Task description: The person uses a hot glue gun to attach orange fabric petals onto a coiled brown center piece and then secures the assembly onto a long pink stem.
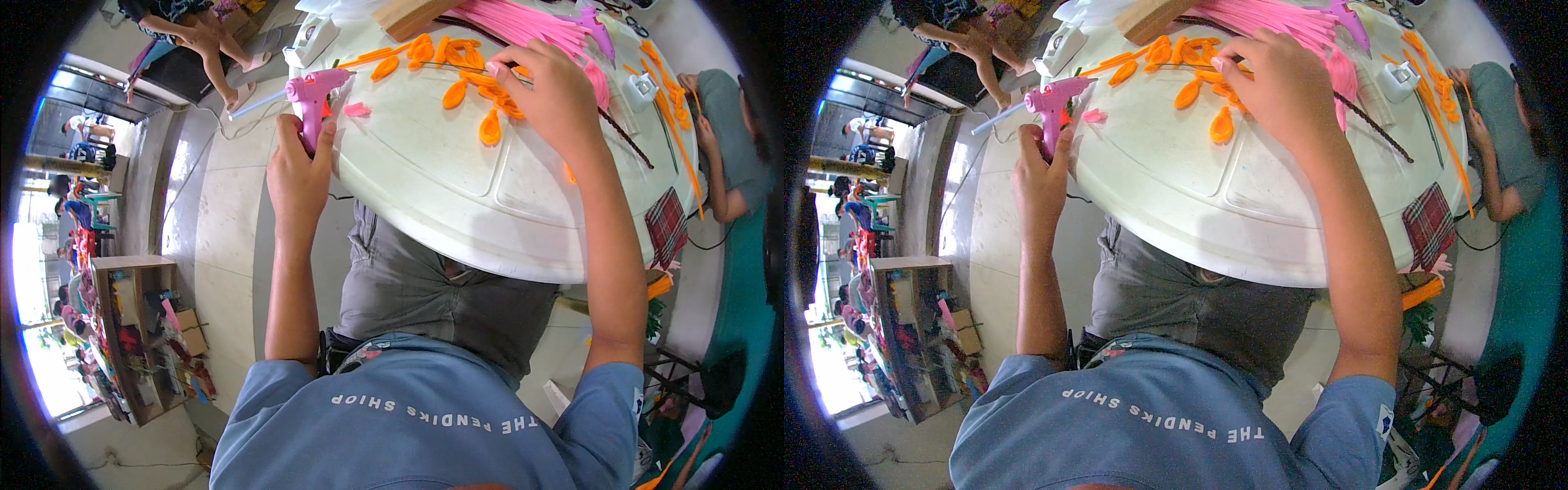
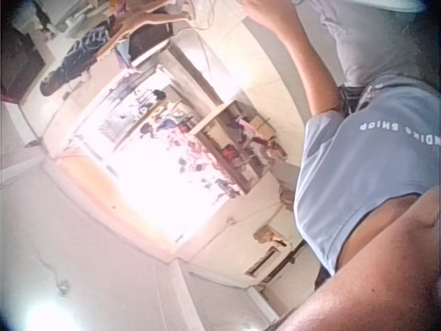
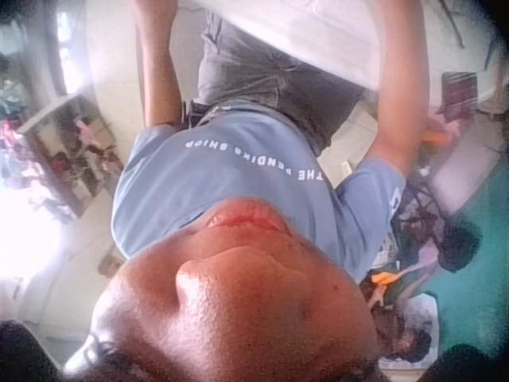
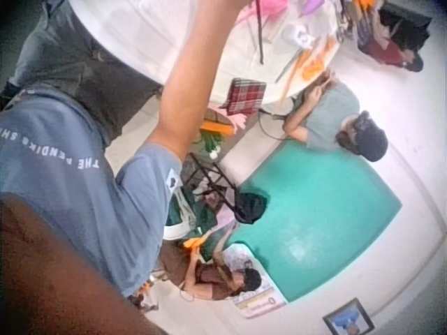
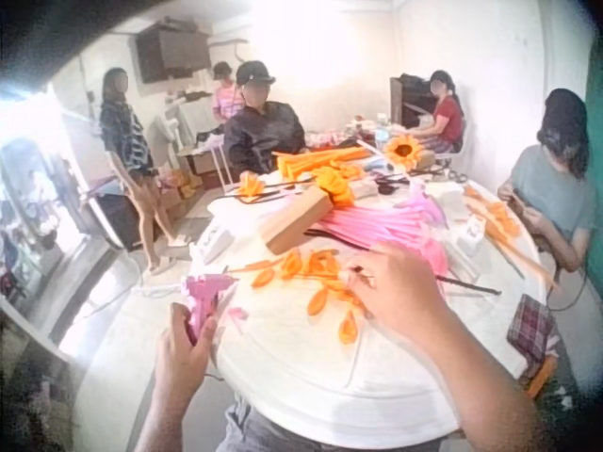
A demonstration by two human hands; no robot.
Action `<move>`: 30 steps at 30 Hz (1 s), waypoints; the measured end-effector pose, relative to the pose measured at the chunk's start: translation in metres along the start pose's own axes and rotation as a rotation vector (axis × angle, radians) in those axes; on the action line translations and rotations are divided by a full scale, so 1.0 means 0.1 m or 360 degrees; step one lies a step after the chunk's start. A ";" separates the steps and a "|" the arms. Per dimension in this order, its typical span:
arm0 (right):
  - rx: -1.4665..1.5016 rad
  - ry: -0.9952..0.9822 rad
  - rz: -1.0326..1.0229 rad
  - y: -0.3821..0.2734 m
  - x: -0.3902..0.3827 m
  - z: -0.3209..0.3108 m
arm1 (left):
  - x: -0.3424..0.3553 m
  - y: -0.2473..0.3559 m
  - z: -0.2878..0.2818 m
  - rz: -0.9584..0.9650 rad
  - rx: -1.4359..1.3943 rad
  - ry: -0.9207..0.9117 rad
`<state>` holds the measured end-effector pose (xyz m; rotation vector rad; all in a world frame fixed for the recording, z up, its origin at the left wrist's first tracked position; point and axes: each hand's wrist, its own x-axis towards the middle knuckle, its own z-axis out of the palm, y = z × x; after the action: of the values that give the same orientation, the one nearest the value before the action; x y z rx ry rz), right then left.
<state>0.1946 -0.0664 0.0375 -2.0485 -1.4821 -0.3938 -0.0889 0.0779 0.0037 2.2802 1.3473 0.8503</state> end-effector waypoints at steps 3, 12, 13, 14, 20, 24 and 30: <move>-0.0023 0.0005 0.0023 0.02 0.00 -0.02 | 0.03 -0.02 0.04 0.0015 0.0098 0.0026; 0.0018 0.0011 0.0093 0.03 0.01 -0.03 | 0.07 0.09 0.12 0.0062 0.0187 0.0038; 0.0031 0.0011 0.0090 0.03 0.01 -0.04 | 0.07 0.09 0.13 0.0053 0.0181 0.0043; 0.0048 0.0008 0.0087 0.03 0.01 -0.04 | 0.07 0.09 0.13 0.0041 0.0180 0.0047; 0.0038 0.0019 0.0045 0.04 0.01 -0.04 | 0.06 0.10 0.12 0.0016 0.0181 0.0049; 0.0028 0.0039 -0.0062 -0.07 0.03 -0.02 | 0.05 0.16 0.14 0.0020 0.0203 0.0042; -0.0111 -0.0136 -0.0325 -0.41 0.34 0.39 | 0.08 0.13 0.14 -0.0029 0.0195 -0.0002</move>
<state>0.1639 -0.0072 0.0365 -1.9950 -1.7597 -0.4489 -0.0678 0.0787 0.0031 2.3555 1.4545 0.7804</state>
